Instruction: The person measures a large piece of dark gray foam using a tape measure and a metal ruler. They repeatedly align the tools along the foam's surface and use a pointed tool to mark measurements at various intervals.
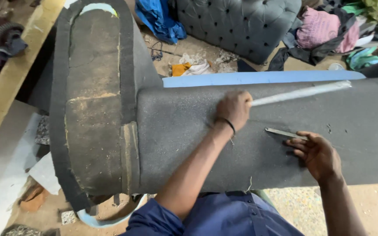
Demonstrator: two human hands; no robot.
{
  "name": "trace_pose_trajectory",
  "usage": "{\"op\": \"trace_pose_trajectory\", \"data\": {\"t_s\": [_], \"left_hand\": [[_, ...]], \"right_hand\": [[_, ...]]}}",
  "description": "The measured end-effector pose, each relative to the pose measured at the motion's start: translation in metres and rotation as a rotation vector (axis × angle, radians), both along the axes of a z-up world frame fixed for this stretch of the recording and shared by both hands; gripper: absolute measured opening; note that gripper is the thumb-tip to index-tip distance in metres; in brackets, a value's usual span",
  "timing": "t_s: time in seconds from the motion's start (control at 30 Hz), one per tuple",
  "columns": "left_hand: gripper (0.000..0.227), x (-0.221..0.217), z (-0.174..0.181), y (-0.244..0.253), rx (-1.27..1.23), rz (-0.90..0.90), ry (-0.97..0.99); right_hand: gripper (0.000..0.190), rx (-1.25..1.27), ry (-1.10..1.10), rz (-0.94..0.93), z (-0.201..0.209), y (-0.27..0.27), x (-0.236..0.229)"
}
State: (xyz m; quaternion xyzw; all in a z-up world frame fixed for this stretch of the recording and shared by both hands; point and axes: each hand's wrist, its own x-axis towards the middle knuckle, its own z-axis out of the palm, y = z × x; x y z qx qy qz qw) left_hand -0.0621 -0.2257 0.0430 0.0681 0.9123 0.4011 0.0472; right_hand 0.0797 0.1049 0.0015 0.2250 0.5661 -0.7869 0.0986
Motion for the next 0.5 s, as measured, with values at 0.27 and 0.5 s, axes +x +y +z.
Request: {"op": "trace_pose_trajectory", "data": {"t_s": [0.27,0.5], "left_hand": [[0.032,-0.017,-0.027,-0.059,-0.140,-0.033,0.134],[0.021,-0.013,-0.038,-0.063,-0.104,-0.020,0.227]], "right_hand": [[0.043,0.017,-0.035,-0.006,0.003,-0.001,-0.003],[0.042,0.021,-0.023,-0.015,-0.010,0.008,-0.003]]}}
